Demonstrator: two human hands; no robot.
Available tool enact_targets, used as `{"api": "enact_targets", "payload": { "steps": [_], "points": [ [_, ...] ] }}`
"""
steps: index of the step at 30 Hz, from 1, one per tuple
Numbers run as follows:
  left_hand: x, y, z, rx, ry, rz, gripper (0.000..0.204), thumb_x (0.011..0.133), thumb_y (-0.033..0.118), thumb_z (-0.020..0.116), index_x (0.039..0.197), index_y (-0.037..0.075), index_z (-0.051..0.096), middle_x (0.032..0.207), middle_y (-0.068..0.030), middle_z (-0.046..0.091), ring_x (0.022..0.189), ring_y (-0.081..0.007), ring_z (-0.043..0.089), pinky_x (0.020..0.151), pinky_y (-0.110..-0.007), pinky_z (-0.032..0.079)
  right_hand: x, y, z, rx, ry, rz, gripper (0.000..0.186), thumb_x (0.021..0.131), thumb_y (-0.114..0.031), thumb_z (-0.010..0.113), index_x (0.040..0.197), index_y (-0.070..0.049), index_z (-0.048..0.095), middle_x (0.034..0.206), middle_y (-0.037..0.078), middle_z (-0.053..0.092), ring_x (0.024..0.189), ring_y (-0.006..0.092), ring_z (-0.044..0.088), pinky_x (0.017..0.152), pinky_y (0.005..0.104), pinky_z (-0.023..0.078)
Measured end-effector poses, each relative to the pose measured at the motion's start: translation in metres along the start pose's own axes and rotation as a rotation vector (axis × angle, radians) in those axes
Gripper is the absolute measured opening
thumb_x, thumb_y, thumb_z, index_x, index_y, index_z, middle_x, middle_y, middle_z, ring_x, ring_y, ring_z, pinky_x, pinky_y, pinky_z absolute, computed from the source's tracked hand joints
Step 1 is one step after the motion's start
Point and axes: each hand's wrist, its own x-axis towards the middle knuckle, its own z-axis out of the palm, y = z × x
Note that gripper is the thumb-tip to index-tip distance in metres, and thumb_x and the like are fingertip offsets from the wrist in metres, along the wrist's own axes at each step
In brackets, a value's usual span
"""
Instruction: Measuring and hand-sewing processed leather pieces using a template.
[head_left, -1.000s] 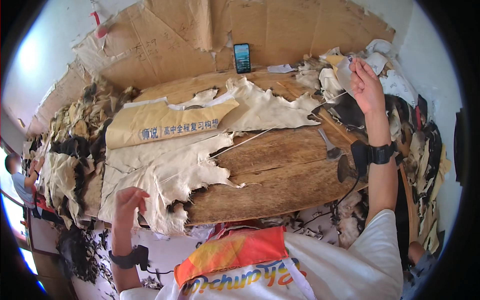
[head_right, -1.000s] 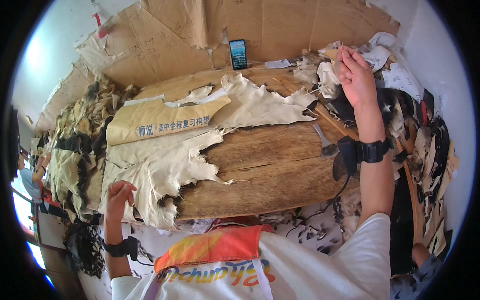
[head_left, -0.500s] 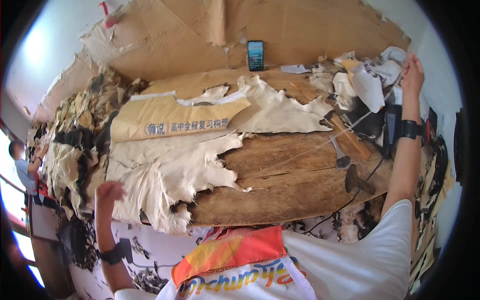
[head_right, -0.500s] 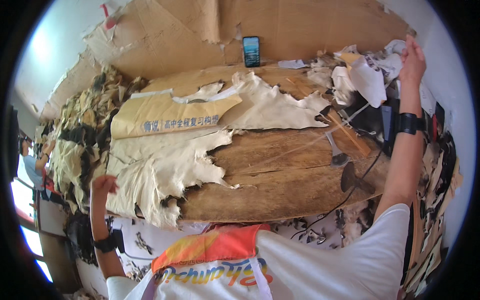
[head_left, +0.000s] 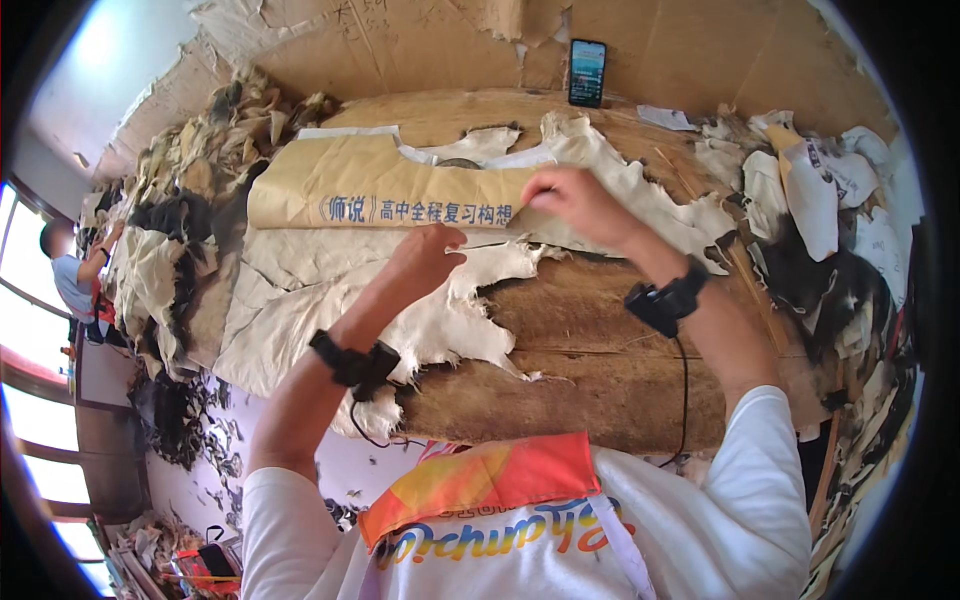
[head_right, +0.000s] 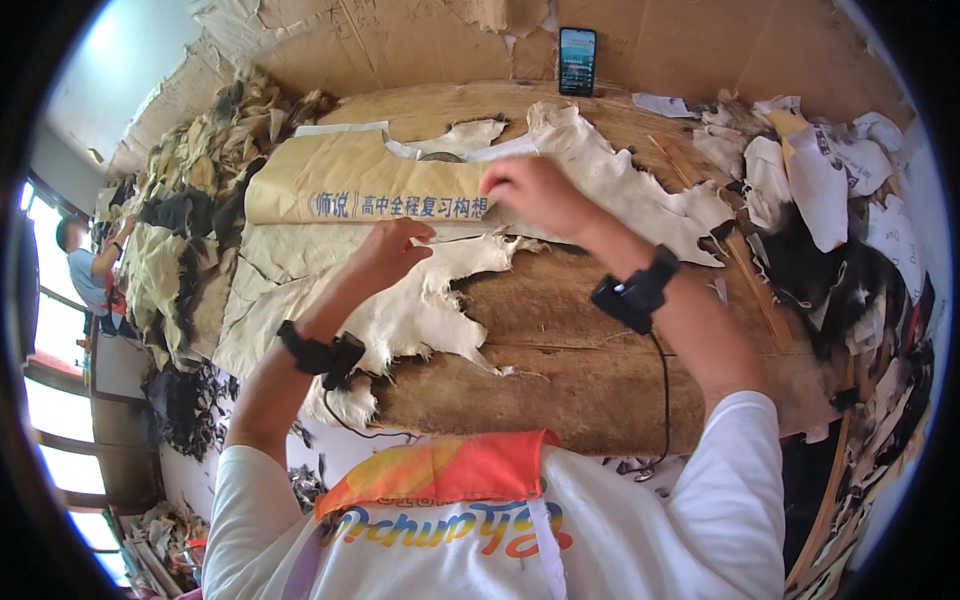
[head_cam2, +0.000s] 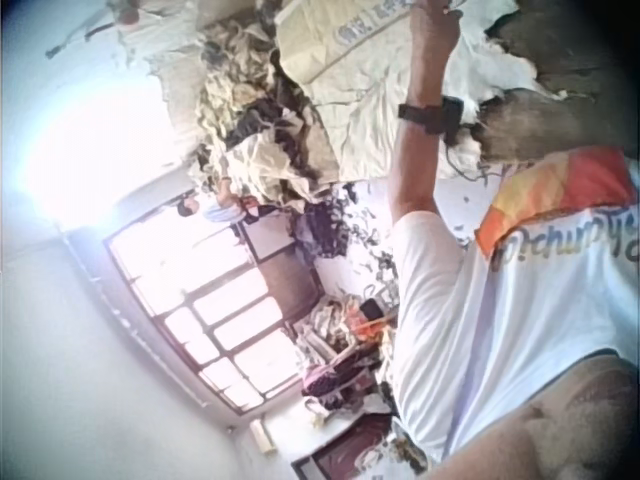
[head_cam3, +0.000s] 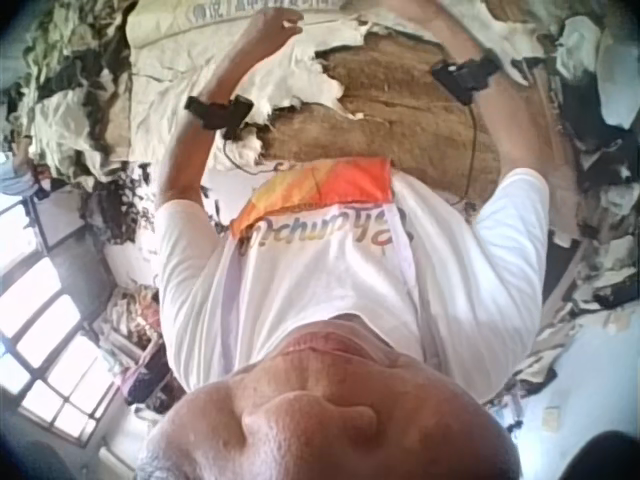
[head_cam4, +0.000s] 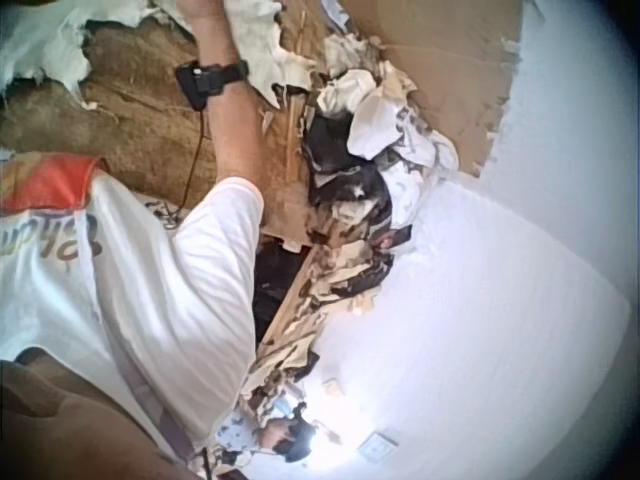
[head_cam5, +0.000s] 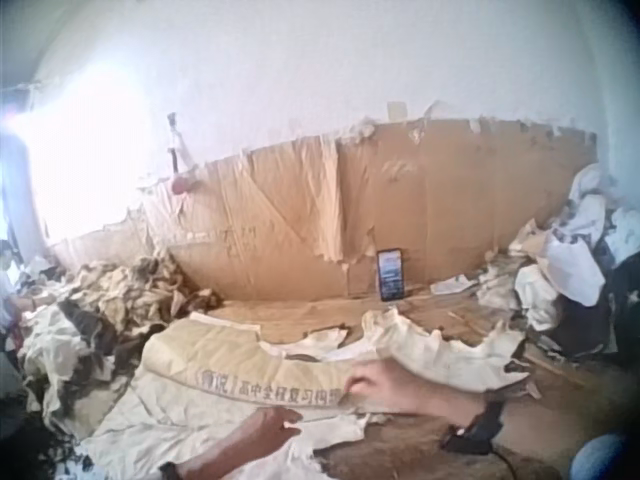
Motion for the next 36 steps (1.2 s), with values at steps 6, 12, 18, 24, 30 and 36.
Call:
{"api": "enact_targets", "payload": {
  "steps": [6, 12, 18, 24, 30, 36],
  "points": [
    [0.026, -0.045, 0.057, -0.206, 0.286, 0.035, 0.026, 0.071, 0.004, 0.069, 0.097, 0.000, 0.064, 0.089, -0.0111, 0.060, 0.063, -0.0168, 0.056, 0.061, -0.030, 0.047, 0.015, 0.072, 0.082, -0.184, -0.056, -0.089, 0.009, 0.074, -0.010, 0.064, 0.079, -0.002, 0.062, 0.080, 0.011, 0.059, 0.076, 0.0255, 0.059, 0.067, 0.0343, 0.048],
    [0.020, -0.049, 0.067, -0.277, 0.307, 0.001, 0.025, 0.071, 0.004, 0.070, 0.095, 0.001, 0.064, 0.093, -0.0063, 0.056, 0.062, -0.0131, 0.051, 0.058, -0.026, 0.043, 0.014, 0.093, 0.105, -0.292, -0.150, -0.103, 0.025, 0.071, -0.020, 0.071, 0.088, -0.004, 0.060, 0.085, 0.009, 0.054, 0.079, 0.0288, 0.058, 0.066, 0.0383, 0.047],
    [0.021, -0.047, 0.062, -0.308, 0.253, -0.115, 0.023, 0.072, 0.002, 0.068, 0.094, 0.000, 0.063, 0.095, -0.0094, 0.056, 0.073, -0.0217, 0.060, 0.065, -0.030, 0.048, 0.016, 0.085, 0.101, -0.239, -0.178, -0.037, 0.023, 0.071, -0.018, 0.071, 0.084, -0.004, 0.058, 0.083, 0.010, 0.054, 0.078, 0.0292, 0.058, 0.066, 0.0388, 0.046],
    [0.024, -0.044, 0.063, -0.264, 0.255, -0.083, 0.020, 0.072, 0.002, 0.067, 0.092, 0.001, 0.063, 0.093, -0.0100, 0.057, 0.075, -0.0248, 0.060, 0.066, -0.032, 0.048, 0.015, 0.090, 0.106, -0.255, -0.118, -0.074, 0.020, 0.069, -0.015, 0.070, 0.079, -0.005, 0.057, 0.082, 0.009, 0.054, 0.077, 0.0298, 0.059, 0.065, 0.0404, 0.047],
    [0.025, -0.052, 0.069, -0.187, 0.326, 0.010, 0.015, 0.072, 0.002, 0.064, 0.087, 0.002, 0.063, 0.091, -0.0112, 0.058, 0.079, -0.0300, 0.060, 0.068, -0.036, 0.048, 0.018, 0.089, 0.110, -0.356, -0.078, -0.157, 0.014, 0.069, -0.012, 0.068, 0.073, -0.006, 0.056, 0.076, 0.009, 0.055, 0.073, 0.0299, 0.060, 0.060, 0.0397, 0.048],
    [0.029, -0.052, 0.071, -0.109, 0.358, 0.075, 0.011, 0.072, 0.000, 0.063, 0.083, 0.000, 0.062, 0.087, -0.0120, 0.057, 0.077, -0.0301, 0.059, 0.067, -0.035, 0.048, 0.019, 0.090, 0.112, -0.425, -0.057, -0.184, 0.007, 0.074, -0.014, 0.060, 0.072, -0.008, 0.057, 0.074, 0.009, 0.055, 0.070, 0.0289, 0.060, 0.058, 0.0386, 0.048]
  ]
}}
